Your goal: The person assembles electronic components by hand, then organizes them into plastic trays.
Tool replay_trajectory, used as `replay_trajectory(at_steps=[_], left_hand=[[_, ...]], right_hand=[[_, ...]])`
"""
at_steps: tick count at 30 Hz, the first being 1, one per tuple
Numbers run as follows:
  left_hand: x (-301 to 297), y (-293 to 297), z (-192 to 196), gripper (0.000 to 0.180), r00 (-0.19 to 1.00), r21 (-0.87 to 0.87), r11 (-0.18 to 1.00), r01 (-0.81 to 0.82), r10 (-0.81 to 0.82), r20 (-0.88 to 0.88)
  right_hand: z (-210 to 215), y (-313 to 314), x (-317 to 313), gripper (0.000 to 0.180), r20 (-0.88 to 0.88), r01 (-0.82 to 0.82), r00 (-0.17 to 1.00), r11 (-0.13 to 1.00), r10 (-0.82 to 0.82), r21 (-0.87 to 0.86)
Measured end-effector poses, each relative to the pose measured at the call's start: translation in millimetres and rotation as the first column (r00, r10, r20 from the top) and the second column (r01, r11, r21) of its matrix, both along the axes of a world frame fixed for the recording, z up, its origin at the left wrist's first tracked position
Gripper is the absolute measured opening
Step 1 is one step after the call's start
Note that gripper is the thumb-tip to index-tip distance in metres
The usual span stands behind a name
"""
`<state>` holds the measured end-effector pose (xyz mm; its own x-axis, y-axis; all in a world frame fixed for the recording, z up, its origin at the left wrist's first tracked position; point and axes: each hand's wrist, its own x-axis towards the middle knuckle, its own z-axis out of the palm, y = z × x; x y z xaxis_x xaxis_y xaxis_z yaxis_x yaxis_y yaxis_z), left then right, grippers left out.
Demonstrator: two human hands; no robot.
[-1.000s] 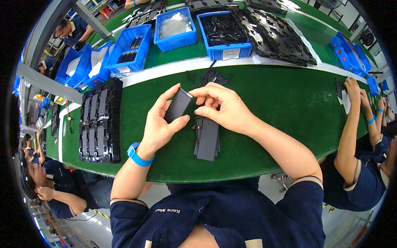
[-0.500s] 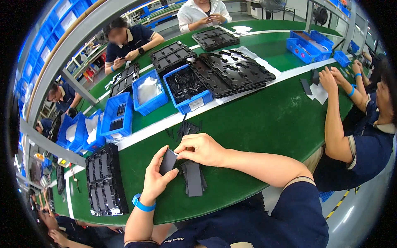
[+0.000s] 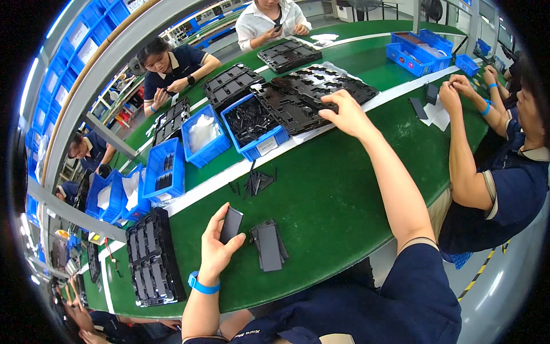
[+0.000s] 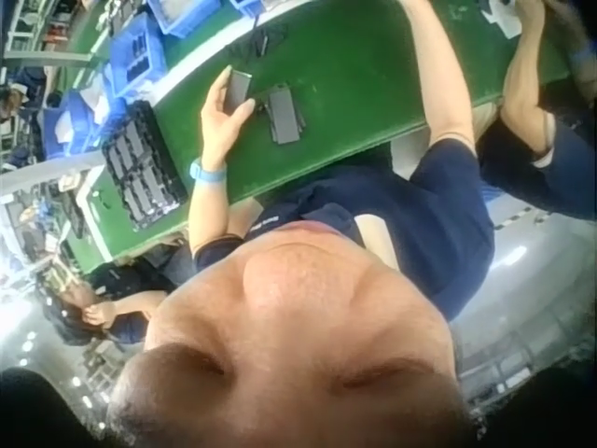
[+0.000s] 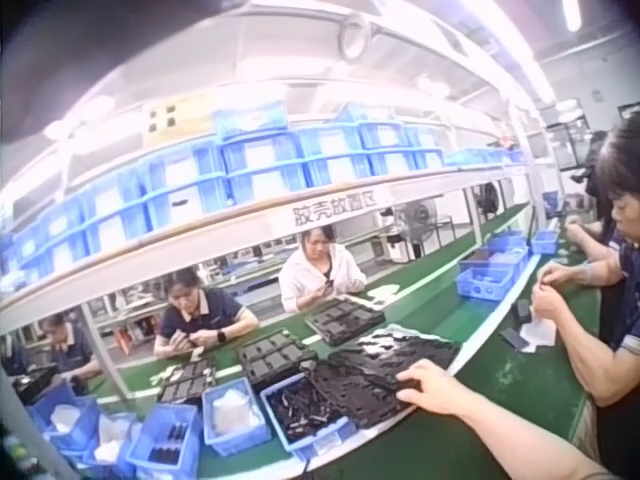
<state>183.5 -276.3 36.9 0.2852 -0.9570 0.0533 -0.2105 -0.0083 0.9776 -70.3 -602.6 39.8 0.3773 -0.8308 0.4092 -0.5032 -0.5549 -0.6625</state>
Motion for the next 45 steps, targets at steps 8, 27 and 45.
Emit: replay_trajectory(at_steps=[8, 27, 45], left_hand=[[2, 1, -2, 0.074, 1.000, 0.013, 1.000, 0.021, -0.022, 0.019], [14, 0, -2, 0.067, 0.910, -0.079, 0.986, -0.144, 0.100, -0.402], [49, 10, 0, 0.061, 0.723, -0.294, 0.917, -0.271, -0.008, -0.690]], right_hand=[[-4, -23, -37, 0.053, -0.101, 0.113, 0.987, 0.990, -0.121, -0.088], [48, 73, 31, 0.026, 0.292, 0.009, 0.938, 0.826, 0.190, -0.564], [19, 190, 101, 0.030, -0.238, -0.607, 0.691, 0.369, 0.682, -0.703]])
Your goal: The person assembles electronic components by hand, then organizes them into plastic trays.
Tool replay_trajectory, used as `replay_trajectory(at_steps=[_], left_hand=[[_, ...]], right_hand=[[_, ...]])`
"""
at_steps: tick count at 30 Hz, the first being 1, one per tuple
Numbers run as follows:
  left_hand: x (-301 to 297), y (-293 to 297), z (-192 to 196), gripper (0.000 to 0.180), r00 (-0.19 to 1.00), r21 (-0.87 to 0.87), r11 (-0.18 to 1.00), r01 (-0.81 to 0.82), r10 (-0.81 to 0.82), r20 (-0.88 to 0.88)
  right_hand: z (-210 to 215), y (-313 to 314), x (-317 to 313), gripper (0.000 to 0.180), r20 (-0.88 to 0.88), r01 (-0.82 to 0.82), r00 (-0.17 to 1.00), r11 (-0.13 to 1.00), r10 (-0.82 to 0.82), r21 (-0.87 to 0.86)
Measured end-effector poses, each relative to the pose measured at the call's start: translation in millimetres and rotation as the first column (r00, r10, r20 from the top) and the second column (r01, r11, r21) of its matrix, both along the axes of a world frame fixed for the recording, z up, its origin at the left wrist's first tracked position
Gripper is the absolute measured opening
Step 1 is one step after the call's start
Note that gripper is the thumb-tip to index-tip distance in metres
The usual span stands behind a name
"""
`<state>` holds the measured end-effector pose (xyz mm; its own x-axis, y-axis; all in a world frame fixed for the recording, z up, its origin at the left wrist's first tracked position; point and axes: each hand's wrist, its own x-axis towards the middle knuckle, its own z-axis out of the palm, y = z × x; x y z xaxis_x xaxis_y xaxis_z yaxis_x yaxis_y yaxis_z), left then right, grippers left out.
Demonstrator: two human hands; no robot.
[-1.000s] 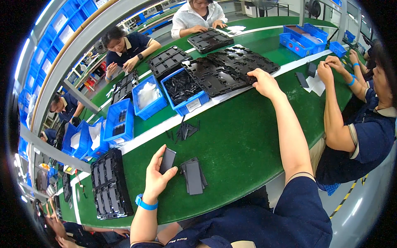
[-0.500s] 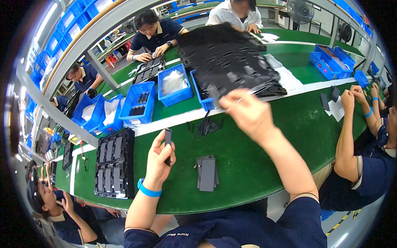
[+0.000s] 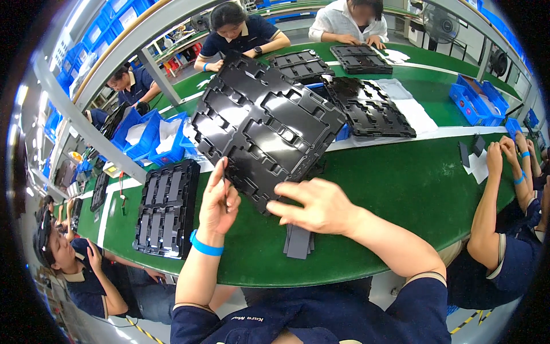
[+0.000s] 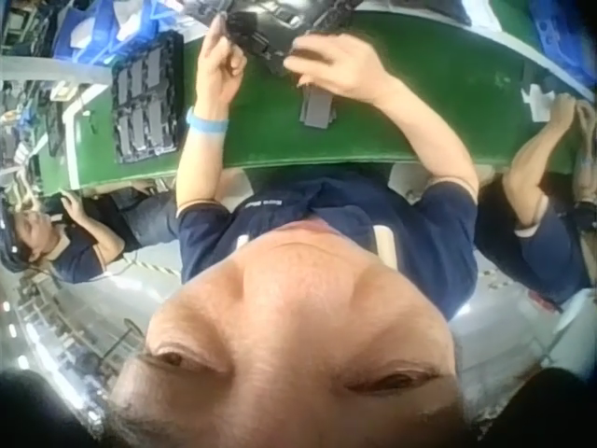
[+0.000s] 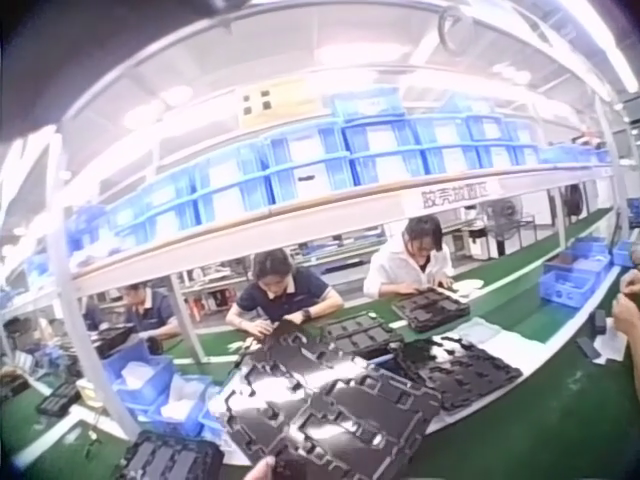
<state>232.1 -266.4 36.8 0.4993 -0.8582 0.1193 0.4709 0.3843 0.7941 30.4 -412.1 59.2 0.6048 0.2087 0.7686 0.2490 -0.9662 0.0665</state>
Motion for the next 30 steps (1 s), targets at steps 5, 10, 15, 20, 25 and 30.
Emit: replay_trajectory(at_steps=[5, 10, 15, 20, 25, 30], left_hand=[[26, 17, 15, 0.065, 0.989, 0.030, 1.000, 0.007, -0.012, 0.150], [38, 29, 25, 0.060, 0.972, 0.158, 0.986, 0.056, -0.090, 0.215], [48, 33, 23, 0.061, 0.973, 0.246, 0.964, 0.101, -0.146, 0.176], [41, 33, 32, 0.066, 0.938, 0.345, 0.896, -0.279, 0.178, 0.298], [47, 37, 30, 0.062, 0.812, 0.190, 0.840, -0.508, 0.392, 0.433], [37, 31, 27, 0.052, 0.599, 0.079, 0.765, -0.639, 0.430, 0.676]], right_hand=[[4, -43, -23, 0.044, 0.355, 0.247, 0.867, 0.921, -0.349, 0.303], [-2, -57, -25, 0.051, -0.114, 0.086, 0.989, 0.264, 0.092, 0.961], [-7, -37, -17, 0.058, 0.020, -0.014, 0.959, -0.024, 0.281, 1.000], [-10, -30, -12, 0.067, -0.009, 0.052, 0.961, -0.151, 0.275, 0.987], [-17, -18, -7, 0.076, -0.034, 0.080, 0.940, -0.124, 0.338, 0.989], [-18, -7, -2, 0.085, -0.031, 0.110, 0.911, -0.170, 0.412, 0.979]])
